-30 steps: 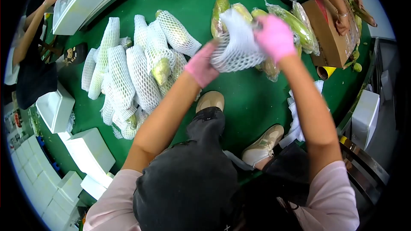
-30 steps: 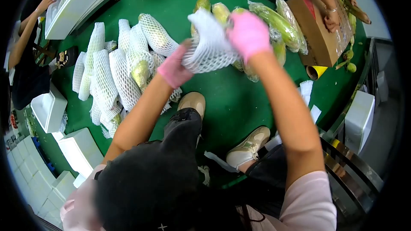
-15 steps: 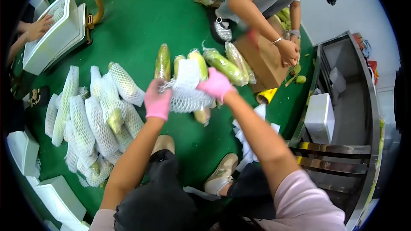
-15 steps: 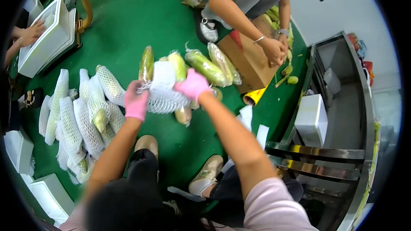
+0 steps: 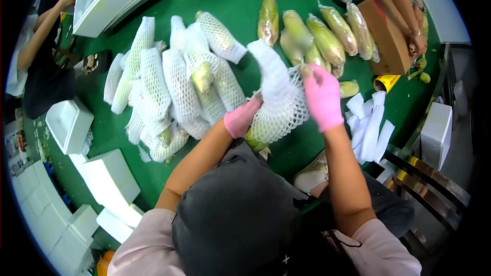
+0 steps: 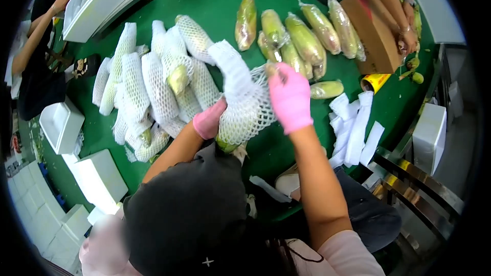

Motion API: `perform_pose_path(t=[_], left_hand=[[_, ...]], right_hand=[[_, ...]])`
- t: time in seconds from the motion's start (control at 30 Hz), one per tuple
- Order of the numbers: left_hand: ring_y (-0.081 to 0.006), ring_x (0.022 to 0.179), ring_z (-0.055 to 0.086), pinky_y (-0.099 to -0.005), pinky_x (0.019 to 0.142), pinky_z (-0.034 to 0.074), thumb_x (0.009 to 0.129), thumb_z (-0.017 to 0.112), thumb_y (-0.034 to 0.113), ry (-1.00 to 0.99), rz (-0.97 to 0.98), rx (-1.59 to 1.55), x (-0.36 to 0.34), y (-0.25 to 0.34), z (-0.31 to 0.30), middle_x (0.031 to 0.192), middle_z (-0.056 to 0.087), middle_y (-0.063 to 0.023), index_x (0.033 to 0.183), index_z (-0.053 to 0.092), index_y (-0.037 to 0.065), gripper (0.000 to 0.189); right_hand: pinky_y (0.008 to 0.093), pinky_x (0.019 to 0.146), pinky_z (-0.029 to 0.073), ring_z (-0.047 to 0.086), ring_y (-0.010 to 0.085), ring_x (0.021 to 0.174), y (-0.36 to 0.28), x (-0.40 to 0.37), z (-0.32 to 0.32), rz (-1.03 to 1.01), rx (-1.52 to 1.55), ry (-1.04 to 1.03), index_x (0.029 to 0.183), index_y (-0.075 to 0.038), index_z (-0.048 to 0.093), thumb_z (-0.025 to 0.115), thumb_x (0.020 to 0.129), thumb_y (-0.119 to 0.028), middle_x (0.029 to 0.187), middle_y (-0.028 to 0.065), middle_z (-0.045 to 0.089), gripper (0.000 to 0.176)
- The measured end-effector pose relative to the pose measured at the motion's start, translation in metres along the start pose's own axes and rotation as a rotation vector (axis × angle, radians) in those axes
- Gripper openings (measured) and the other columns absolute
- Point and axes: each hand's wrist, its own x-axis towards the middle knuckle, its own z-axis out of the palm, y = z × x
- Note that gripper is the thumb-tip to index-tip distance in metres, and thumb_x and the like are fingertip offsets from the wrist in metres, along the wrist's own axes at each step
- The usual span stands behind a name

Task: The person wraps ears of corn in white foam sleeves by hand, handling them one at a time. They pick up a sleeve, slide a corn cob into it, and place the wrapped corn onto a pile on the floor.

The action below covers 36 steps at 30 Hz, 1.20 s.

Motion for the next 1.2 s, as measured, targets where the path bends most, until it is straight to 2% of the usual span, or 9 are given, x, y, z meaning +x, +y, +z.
perform_pose_path(t=[0.1,0.23,0.33,0.4,0.5,0.67,0.9,1.03,1.2], left_hand=[[-0.0266,0.127,0.047,-0.0349,0.106,0.036,0.078,0.065,-0.004,0.388,-0.683,-0.975,0.006,0.058,0.001,0.136,0.048,-0.0171,0.143,0.030,-0.003,0.073],[-0.0224,0.121,0.052,-0.0342,0.103,0.040,0.095,0.044,0.013,0.371,-0.505,-0.150,-0.035,0.021,0.001,0.134,0.051,-0.0142,0.139,0.039,-0.001,0.046],[-0.0243,0.114,0.057,-0.0358,0.099,0.044,0.099,0.043,0.018,0.875,-0.992,-1.183,-0.037,0.053,0.035,0.133,0.053,-0.0132,0.137,0.042,-0.001,0.042],[-0.0238,0.111,0.058,-0.0357,0.095,0.047,0.099,0.041,0.034,0.768,-0.734,-0.846,-0.071,0.032,0.055,0.126,0.057,-0.0115,0.135,0.045,0.003,0.048],[-0.0226,0.106,0.060,-0.0350,0.086,0.051,0.098,0.036,0.051,0.859,-0.755,-1.162,-0.068,0.026,0.057,0.120,0.061,-0.0104,0.133,0.049,0.008,0.057],[-0.0244,0.095,0.064,-0.0344,0.080,0.054,0.094,0.042,0.058,0.771,-0.821,-1.074,-0.067,0.016,0.033,0.122,0.060,-0.0125,0.134,0.047,0.006,0.066],[-0.0301,0.088,0.064,-0.0388,0.073,0.056,0.090,0.031,0.071,0.773,-0.733,-1.055,-0.039,0.008,0.031,0.116,0.060,-0.0174,0.140,0.038,0.008,0.082],[-0.0260,0.074,0.061,-0.0317,0.061,0.049,0.083,0.029,0.082,0.554,-0.643,-1.025,-0.056,-0.004,0.040,0.102,0.063,-0.0151,0.137,0.042,0.007,0.094],[-0.0333,0.132,0.040,-0.0442,0.109,0.036,0.095,0.022,0.066,0.457,-0.415,-1.439,-0.085,-0.100,0.030,0.145,0.038,-0.0199,0.148,0.028,0.006,0.080]], right_hand=[[0.0306,0.063,0.046,0.057,0.0215,0.063,0.058,0.010,0.011,0.544,0.159,-0.309,0.085,0.003,0.064,0.064,0.088,-0.026,0.075,0.0091,0.065,0.030],[0.0326,0.070,0.054,0.068,0.0200,0.082,0.036,-0.041,0.017,1.076,1.091,-0.520,0.105,0.000,0.063,0.057,0.092,-0.018,0.094,0.0083,0.070,0.023],[0.0354,0.073,0.054,0.068,0.0213,0.085,0.053,-0.073,0.043,1.059,1.246,-0.389,0.105,0.000,0.063,0.054,0.093,-0.017,0.099,0.0091,0.069,0.022],[0.0376,0.079,0.052,0.067,0.0266,0.087,0.047,-0.088,0.063,1.024,0.887,-0.252,0.109,0.001,0.061,0.051,0.093,-0.016,0.097,0.0154,0.069,0.025],[0.0375,0.081,0.049,0.063,0.0353,0.090,0.101,-0.160,0.117,0.472,0.328,-0.138,0.115,0.002,0.056,0.047,0.094,-0.016,0.094,0.0242,0.065,0.029],[0.0384,0.083,0.050,0.062,0.0320,0.093,0.052,-0.118,0.073,0.490,0.078,-0.224,0.123,0.000,0.052,0.062,0.088,-0.027,0.104,0.0226,0.062,0.045],[0.0395,0.083,0.050,0.057,0.0312,0.104,-0.019,-0.055,0.029,-0.741,-0.467,-0.235,0.123,-0.015,0.055,0.075,0.069,-0.020,0.119,0.0114,0.055,0.058],[0.0347,0.072,0.052,0.063,0.0257,0.086,-0.001,-0.027,0.030,-0.572,-0.169,-0.015,0.101,-0.015,0.066,0.065,0.073,-0.012,0.090,0.0040,0.064,0.028],[0.0323,0.066,0.053,0.063,0.0216,0.080,-0.016,-0.071,0.035,-0.895,-0.295,-0.413,0.106,-0.015,0.064,0.059,0.076,-0.010,0.091,0.0031,0.063,0.031]])
